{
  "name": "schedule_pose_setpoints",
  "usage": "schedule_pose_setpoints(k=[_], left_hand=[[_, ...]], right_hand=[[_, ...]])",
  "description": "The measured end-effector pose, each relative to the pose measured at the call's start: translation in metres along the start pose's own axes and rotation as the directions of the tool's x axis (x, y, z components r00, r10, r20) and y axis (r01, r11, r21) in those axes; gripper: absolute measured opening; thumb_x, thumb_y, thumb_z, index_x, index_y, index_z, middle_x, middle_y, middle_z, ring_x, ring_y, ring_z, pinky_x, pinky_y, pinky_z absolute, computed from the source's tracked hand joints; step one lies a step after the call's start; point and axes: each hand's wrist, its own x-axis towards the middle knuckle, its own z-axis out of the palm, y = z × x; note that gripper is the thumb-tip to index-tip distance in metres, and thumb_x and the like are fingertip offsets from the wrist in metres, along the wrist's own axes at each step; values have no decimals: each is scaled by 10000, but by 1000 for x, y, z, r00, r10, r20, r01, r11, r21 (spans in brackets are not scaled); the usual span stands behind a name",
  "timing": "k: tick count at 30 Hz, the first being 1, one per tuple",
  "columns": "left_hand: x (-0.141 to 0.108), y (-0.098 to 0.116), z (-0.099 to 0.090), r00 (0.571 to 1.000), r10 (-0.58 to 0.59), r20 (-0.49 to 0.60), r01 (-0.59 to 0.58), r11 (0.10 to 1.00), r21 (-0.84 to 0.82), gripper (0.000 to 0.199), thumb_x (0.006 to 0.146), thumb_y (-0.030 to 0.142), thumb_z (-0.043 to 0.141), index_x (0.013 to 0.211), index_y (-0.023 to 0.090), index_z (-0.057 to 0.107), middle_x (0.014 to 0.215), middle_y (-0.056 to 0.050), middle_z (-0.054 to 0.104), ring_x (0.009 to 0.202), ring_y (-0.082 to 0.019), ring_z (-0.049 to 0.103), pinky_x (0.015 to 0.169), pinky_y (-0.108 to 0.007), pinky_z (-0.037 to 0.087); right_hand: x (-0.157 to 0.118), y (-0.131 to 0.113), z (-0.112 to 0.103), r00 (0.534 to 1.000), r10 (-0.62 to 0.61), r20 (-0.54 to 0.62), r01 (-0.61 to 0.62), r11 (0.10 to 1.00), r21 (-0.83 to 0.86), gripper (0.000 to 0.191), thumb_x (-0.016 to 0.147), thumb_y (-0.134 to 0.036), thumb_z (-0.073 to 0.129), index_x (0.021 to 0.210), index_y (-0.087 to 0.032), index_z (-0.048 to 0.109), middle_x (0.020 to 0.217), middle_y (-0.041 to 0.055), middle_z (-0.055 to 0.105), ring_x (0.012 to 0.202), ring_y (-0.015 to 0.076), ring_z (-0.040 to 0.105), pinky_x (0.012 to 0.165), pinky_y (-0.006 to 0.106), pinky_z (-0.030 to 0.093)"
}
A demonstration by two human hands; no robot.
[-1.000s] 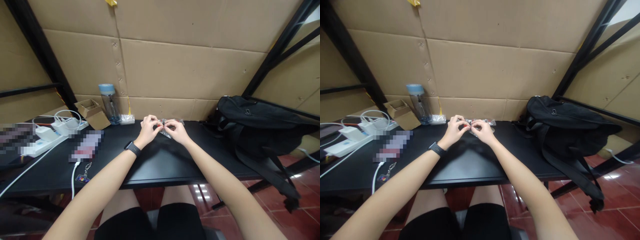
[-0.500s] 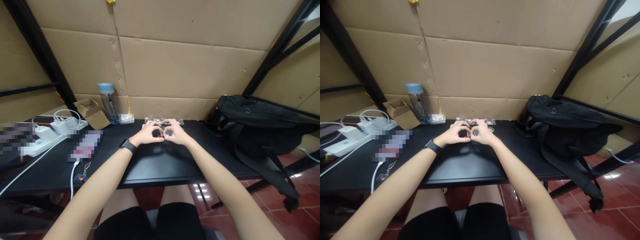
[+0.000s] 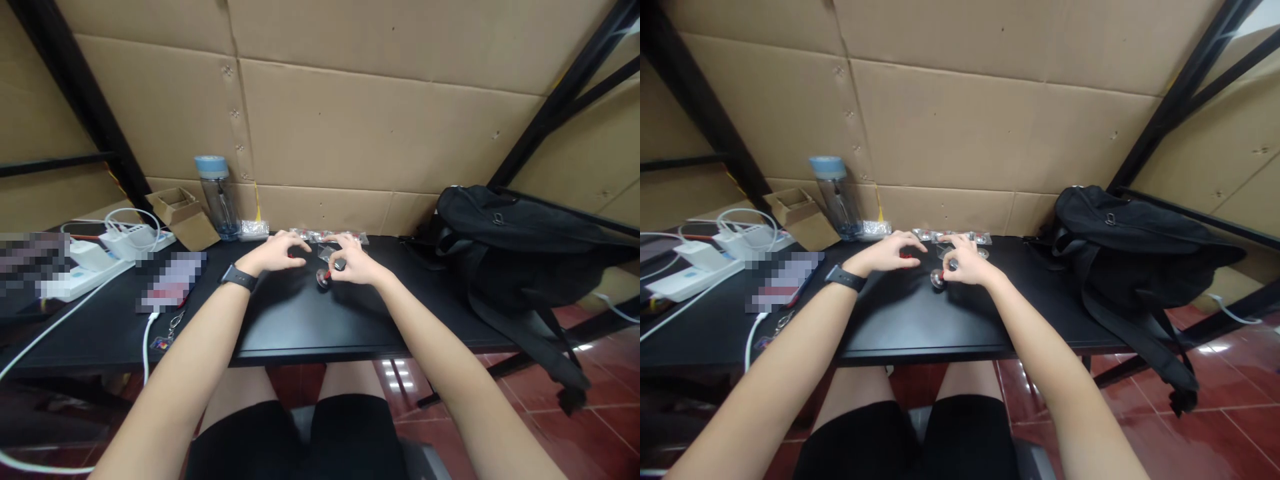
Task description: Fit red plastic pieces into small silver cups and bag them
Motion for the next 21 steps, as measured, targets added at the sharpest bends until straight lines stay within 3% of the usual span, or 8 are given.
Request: schedule_pose_setpoints(k=[4,7,10,13,17,21], left_hand=[[-3,-31,2,991,-130,-33,133,982,130,233,768,392,732,962,286,808,1138,-70,669,1094,-294,568,1006,-435,411],[0,-38,14,985,-164,-60,171,972,160,244,798,411,708,993,304,807,1166,-68,675,1127,-310,553,1001,-460,396],[5,-35,26,977,-176,-121,192,971,140,229,860,396,640,979,293,807,1174,-66,688,1153,-307,545,993,-462,392],[8,-32,34,973,-186,-135,204,970,132,191,819,414,695,898,287,813,1153,-62,697,1155,-311,537,978,-457,394],[9,-34,39,973,-193,-124,209,968,136,155,769,402,734,827,282,813,1100,-64,709,1144,-324,526,978,-474,388],[9,-34,43,970,-196,-145,213,970,116,150,792,386,705,791,266,795,1093,-69,725,1125,-326,546,966,-478,389]], right_hand=[[-1,3,1,995,-15,103,15,1000,-1,66,742,-251,784,690,-226,751,1510,56,502,1419,386,352,1138,654,281],[-1,13,-4,999,-23,24,22,999,33,95,819,-333,740,807,-250,783,1469,58,537,1365,336,438,1149,585,322],[-4,31,-9,975,147,-164,-152,988,-18,128,858,-335,679,884,-255,775,1364,76,608,1266,314,523,1111,556,379],[-10,55,-11,897,369,-243,-401,911,-100,209,837,-285,664,1023,-261,755,1316,94,651,1237,349,546,1055,585,417],[-17,84,-6,834,536,-129,-551,812,-191,478,823,-329,695,1293,-247,665,1392,140,635,1279,408,549,1034,620,433],[-19,100,0,807,589,-46,-586,786,-197,512,827,-328,700,1331,-254,643,1283,134,707,1194,370,639,1006,546,483]])
